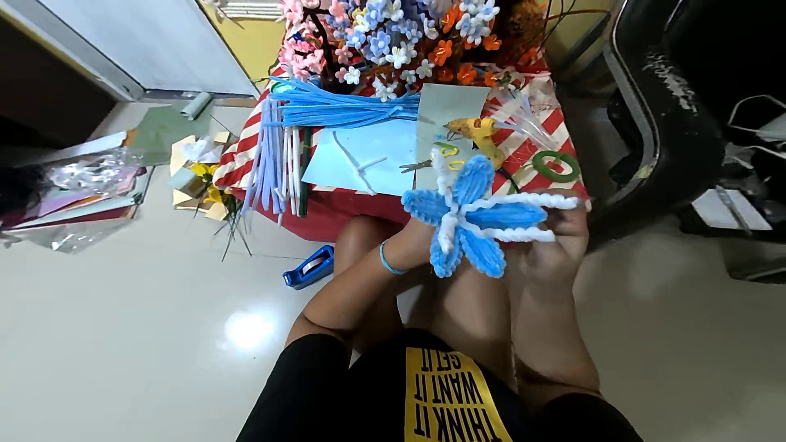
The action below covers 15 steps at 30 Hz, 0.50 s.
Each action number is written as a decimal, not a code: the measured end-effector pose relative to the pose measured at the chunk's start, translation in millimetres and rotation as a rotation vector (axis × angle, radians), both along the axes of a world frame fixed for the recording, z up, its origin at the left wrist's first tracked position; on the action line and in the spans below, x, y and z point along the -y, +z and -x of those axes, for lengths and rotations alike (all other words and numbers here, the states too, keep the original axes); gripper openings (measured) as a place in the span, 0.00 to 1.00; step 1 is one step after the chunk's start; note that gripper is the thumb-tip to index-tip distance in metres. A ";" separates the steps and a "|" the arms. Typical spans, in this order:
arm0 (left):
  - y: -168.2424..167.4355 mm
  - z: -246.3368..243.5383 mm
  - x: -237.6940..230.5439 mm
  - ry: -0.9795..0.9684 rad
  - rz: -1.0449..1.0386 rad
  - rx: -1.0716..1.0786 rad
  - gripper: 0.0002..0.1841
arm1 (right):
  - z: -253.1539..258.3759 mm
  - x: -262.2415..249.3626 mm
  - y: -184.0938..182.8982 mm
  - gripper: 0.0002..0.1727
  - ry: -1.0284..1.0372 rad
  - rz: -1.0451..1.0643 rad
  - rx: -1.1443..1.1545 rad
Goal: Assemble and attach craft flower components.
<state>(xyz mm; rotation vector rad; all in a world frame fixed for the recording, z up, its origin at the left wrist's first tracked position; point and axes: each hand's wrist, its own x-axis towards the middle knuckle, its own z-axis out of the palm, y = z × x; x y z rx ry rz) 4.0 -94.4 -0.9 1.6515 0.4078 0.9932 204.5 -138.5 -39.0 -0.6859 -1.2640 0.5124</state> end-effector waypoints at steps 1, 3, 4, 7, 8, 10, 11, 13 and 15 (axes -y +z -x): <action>-2.9 -0.5 7.0 0.049 -0.001 0.026 0.03 | 2.9 7.3 -2.2 0.16 -0.041 -0.032 0.016; -8.8 1.9 24.5 0.169 -0.013 0.007 0.05 | 8.2 21.1 -4.4 0.16 -0.132 -0.109 0.091; -15.5 3.6 31.7 0.206 -0.017 -0.033 0.07 | 11.9 28.1 -5.0 0.14 -0.167 -0.132 0.143; -29.9 6.5 49.4 0.193 0.136 -0.122 0.08 | 31.4 47.4 -8.5 0.13 -0.253 -0.085 0.327; -36.3 8.8 53.1 0.185 0.119 -0.175 0.09 | 38.2 50.4 -11.1 0.15 -0.279 -0.061 0.392; -61.7 15.6 56.7 0.206 -0.037 -0.270 0.13 | 50.6 52.6 -17.3 0.17 -0.308 -0.033 0.466; -71.3 17.3 57.7 0.204 -0.065 -0.296 0.12 | 55.3 53.3 -19.8 0.15 -0.306 -0.030 0.475; -82.3 18.1 60.0 0.245 -0.129 -0.307 0.10 | 61.9 54.8 -24.4 0.10 -0.297 -0.045 0.466; -83.0 16.6 59.5 0.272 -0.090 -0.229 0.09 | 64.8 55.7 -27.7 0.06 -0.299 -0.061 0.454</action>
